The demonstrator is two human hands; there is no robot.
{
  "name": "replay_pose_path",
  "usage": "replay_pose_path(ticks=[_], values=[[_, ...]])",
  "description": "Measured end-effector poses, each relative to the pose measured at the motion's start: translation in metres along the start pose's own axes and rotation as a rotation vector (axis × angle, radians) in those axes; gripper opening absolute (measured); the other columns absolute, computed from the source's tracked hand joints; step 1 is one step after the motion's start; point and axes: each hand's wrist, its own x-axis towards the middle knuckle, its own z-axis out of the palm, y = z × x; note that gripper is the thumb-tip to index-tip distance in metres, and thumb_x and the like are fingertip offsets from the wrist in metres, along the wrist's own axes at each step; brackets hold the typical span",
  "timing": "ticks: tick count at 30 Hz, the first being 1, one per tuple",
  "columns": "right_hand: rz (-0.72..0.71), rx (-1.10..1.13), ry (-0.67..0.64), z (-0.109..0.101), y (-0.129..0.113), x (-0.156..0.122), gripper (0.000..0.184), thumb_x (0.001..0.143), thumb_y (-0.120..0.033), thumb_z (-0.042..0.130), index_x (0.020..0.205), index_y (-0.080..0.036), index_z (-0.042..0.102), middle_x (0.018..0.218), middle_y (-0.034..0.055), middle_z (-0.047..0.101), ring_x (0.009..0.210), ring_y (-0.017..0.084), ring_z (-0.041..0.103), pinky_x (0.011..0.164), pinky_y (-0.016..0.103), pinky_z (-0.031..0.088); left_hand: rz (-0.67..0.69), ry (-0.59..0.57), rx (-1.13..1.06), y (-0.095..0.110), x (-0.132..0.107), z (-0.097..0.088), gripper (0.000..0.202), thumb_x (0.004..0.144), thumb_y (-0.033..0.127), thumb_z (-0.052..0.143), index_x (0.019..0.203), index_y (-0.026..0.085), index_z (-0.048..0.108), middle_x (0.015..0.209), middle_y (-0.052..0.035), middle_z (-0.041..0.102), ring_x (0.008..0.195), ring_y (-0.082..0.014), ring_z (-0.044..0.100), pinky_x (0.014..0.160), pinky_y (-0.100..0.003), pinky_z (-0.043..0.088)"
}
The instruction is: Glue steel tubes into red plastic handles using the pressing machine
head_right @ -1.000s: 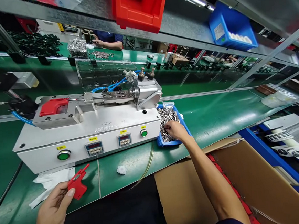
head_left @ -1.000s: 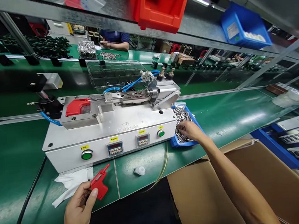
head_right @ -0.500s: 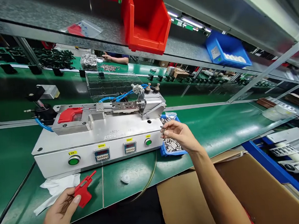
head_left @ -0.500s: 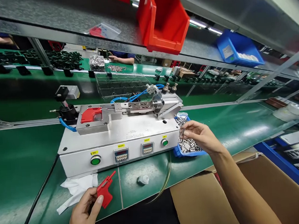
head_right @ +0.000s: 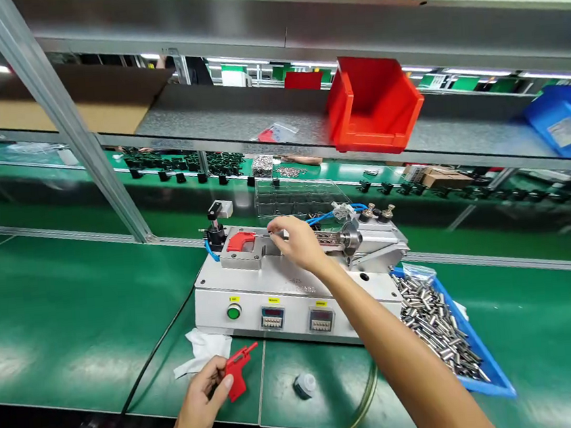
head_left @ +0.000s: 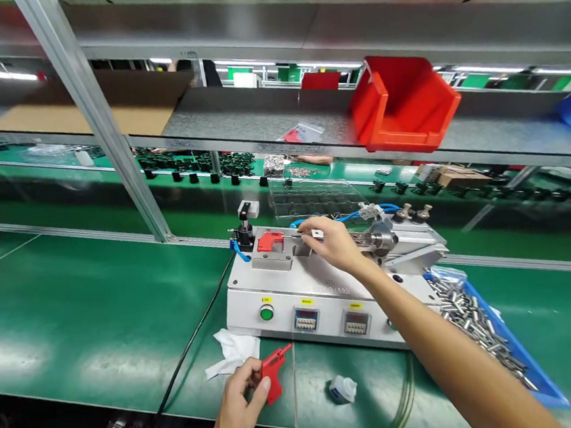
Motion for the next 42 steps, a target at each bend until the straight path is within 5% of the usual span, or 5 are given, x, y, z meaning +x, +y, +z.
replay_pose_path(ticks=[14, 18, 25, 34, 42], values=[[0.017, -0.811, -0.269, 0.021, -0.026, 0.017, 0.033, 0.102, -0.013, 0.049, 0.101, -0.015, 0.082, 0.121, 0.0163, 0.073, 0.110, 0.030, 0.061, 0.086, 0.037, 0.051, 0.149, -0.006, 0.028, 0.014, 0.003, 0.000, 0.028, 0.104, 0.043, 0.057, 0.090, 0.020, 0.064, 0.077, -0.0014, 0.062, 0.070, -0.0173, 0.057, 0.068, -0.025, 0.049], [-0.010, -0.744, -0.176, 0.024, -0.027, 0.009, 0.035, 0.102, -0.011, 0.048, 0.120, -0.019, 0.078, 0.127, 0.0124, 0.071, 0.109, 0.028, 0.063, 0.089, 0.037, 0.054, 0.145, -0.057, 0.041, 0.015, 0.003, -0.002, 0.027, 0.105, 0.042, 0.055, 0.093, 0.020, 0.065, 0.080, -0.0031, 0.064, 0.073, -0.0190, 0.060, 0.070, -0.027, 0.052], [-0.029, -0.621, -0.117, 0.029, -0.029, 0.013, 0.028, 0.100, -0.009, 0.053, 0.107, -0.018, 0.079, 0.123, 0.0160, 0.070, 0.112, 0.033, 0.062, 0.093, 0.044, 0.056, 0.136, -0.008, 0.038, 0.020, 0.001, -0.001, 0.025, 0.102, 0.041, 0.058, 0.090, 0.021, 0.065, 0.077, -0.0030, 0.064, 0.069, -0.0198, 0.060, 0.067, -0.028, 0.051], [0.057, -0.522, -0.337, 0.048, -0.052, 0.051, 0.017, 0.093, -0.003, 0.066, 0.090, -0.017, 0.074, 0.112, 0.0136, 0.071, 0.106, 0.029, 0.065, 0.081, 0.035, 0.053, 0.072, -0.059, 0.077, 0.007, 0.002, -0.003, 0.027, 0.105, 0.044, 0.057, 0.094, 0.021, 0.066, 0.083, -0.0033, 0.064, 0.076, -0.0198, 0.060, 0.073, -0.028, 0.051], [-0.066, -0.220, -0.046, -0.004, -0.041, 0.006, 0.014, 0.100, -0.016, 0.054, 0.101, -0.020, 0.068, 0.109, 0.0091, 0.071, 0.100, 0.025, 0.066, 0.088, 0.036, 0.053, 0.012, 0.037, -0.004, 0.028, 0.010, -0.014, 0.047, 0.102, 0.062, 0.059, 0.091, 0.018, 0.068, 0.080, -0.0032, 0.064, 0.074, -0.0189, 0.059, 0.072, -0.027, 0.050]])
